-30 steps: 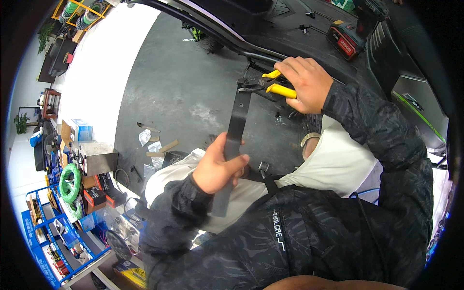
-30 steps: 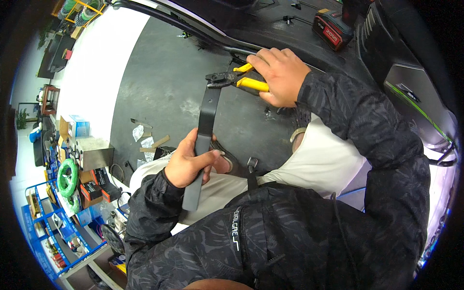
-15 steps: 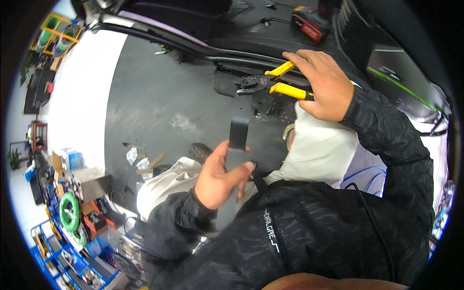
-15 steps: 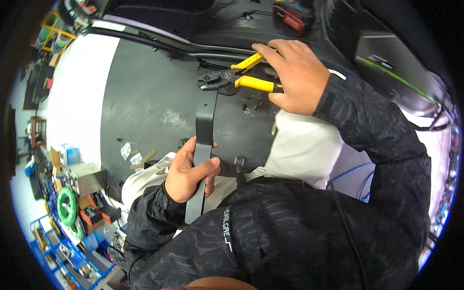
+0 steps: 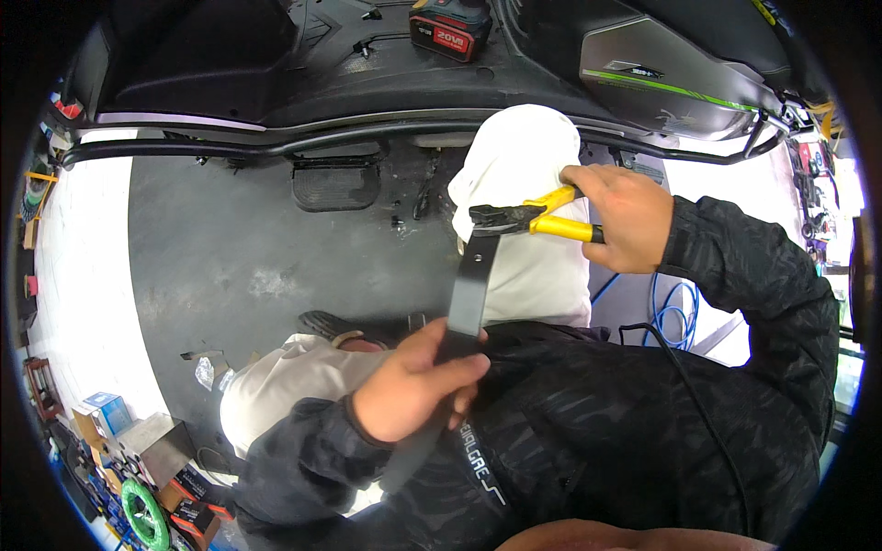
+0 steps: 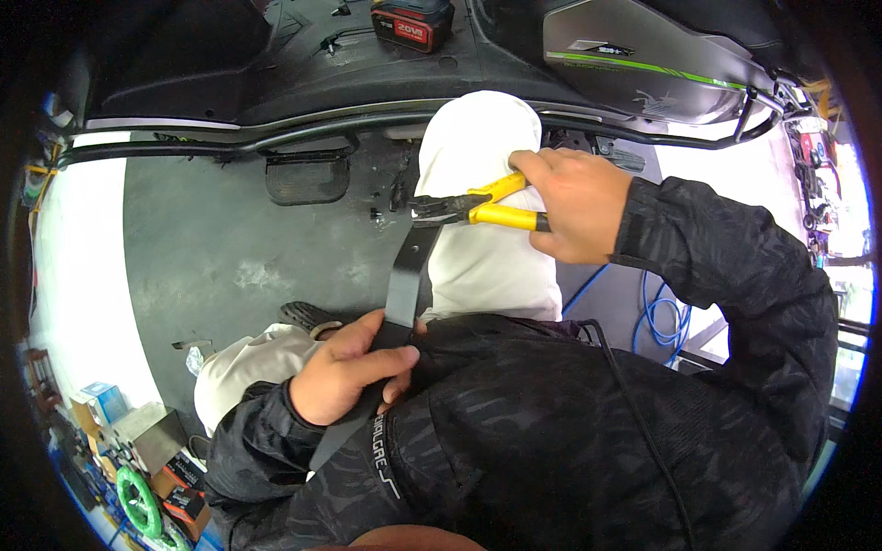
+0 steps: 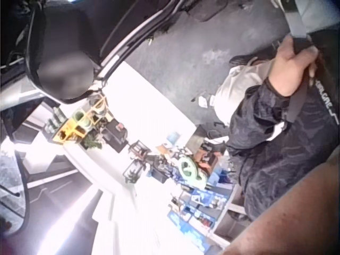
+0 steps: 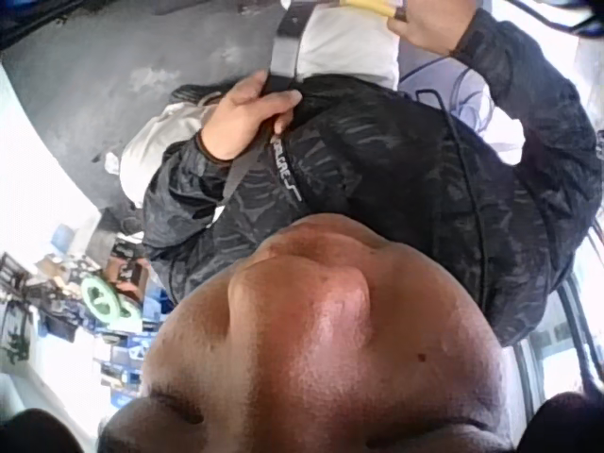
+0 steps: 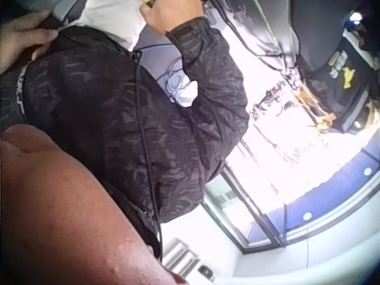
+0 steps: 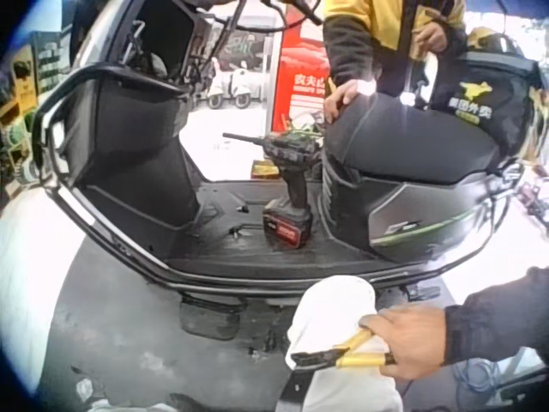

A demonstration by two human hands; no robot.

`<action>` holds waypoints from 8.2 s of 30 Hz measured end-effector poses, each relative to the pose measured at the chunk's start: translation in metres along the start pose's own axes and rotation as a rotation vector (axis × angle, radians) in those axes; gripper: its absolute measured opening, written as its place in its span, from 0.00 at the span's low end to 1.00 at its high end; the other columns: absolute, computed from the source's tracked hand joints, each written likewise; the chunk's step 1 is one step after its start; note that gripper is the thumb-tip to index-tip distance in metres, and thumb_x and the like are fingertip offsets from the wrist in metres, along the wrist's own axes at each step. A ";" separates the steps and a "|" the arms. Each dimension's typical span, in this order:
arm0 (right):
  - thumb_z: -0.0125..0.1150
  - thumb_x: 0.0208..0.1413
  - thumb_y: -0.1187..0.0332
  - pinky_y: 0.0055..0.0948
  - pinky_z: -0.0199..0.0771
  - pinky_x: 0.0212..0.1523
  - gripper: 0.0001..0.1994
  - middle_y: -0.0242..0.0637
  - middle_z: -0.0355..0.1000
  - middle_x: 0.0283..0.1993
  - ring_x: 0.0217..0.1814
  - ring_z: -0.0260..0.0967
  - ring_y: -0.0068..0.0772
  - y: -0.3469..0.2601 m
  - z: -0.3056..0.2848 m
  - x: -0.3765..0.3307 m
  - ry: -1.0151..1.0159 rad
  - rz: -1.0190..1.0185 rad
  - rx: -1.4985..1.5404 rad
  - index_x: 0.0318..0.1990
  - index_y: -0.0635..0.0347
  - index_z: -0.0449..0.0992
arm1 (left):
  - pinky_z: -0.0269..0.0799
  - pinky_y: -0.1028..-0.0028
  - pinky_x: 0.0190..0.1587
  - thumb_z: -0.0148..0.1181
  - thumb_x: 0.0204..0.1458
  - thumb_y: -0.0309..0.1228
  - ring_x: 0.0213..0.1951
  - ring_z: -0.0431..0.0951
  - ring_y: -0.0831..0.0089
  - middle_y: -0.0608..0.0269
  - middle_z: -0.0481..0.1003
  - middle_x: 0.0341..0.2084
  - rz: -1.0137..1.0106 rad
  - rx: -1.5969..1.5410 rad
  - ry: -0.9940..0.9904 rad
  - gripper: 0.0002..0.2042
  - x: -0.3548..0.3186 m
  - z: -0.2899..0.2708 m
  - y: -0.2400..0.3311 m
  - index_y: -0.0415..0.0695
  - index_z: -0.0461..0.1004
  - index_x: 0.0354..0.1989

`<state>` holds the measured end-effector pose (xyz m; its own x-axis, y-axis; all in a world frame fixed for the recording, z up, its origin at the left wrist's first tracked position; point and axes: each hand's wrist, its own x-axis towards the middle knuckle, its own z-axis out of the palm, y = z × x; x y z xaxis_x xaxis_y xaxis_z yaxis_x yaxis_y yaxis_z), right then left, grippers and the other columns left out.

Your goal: The person assembles a black metal bracket by inserting a bolt and tightening it with a power drill. They then use pliers to bend and adjust the bracket's shape, repeatedly checking alignment and making small modifications.

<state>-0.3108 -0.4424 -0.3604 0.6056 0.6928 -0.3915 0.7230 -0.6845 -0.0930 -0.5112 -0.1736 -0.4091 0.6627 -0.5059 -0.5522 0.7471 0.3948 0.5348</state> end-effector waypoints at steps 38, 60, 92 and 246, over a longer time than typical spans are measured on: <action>0.61 0.59 0.67 0.38 0.74 0.37 0.26 0.49 0.78 0.29 0.29 0.77 0.39 -0.005 0.043 0.007 0.095 -0.009 0.572 0.65 0.61 0.67 | 0.72 0.59 0.45 0.57 0.64 0.43 0.37 0.76 0.60 0.55 0.73 0.33 1.338 0.597 0.191 0.24 -0.039 0.090 0.146 0.34 0.69 0.58; 0.60 0.56 0.65 0.39 0.75 0.38 0.27 0.56 0.79 0.29 0.28 0.79 0.49 -0.008 0.050 0.004 0.185 -0.043 0.584 0.64 0.62 0.68 | 0.72 0.68 0.35 0.60 0.66 0.32 0.23 0.70 0.75 0.72 0.67 0.19 1.299 0.069 0.339 0.09 -0.070 0.034 0.147 0.39 0.77 0.48; 0.61 0.56 0.64 0.35 0.80 0.53 0.28 0.50 0.82 0.42 0.42 0.83 0.43 0.007 0.039 0.011 0.045 -0.180 0.603 0.65 0.64 0.71 | 0.73 0.55 0.41 0.48 0.70 0.54 0.32 0.79 0.50 0.52 0.77 0.19 1.122 1.320 1.197 0.33 0.048 -0.169 0.090 0.42 0.79 0.17; 0.59 0.55 0.69 0.39 0.66 0.69 0.44 0.47 0.66 0.64 0.65 0.67 0.40 -0.140 0.034 0.160 -0.351 -0.754 1.414 0.79 0.65 0.47 | 0.64 0.76 0.30 0.55 0.71 0.49 0.26 0.68 0.79 0.65 0.70 0.23 1.171 1.017 1.433 0.24 -0.001 -0.098 0.058 0.35 0.74 0.41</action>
<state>-0.3265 -0.2436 -0.4416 0.0349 0.9989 -0.0304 -0.1780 -0.0237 -0.9837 -0.4629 -0.0749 -0.4402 0.6263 0.6016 0.4957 0.0980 -0.6916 0.7156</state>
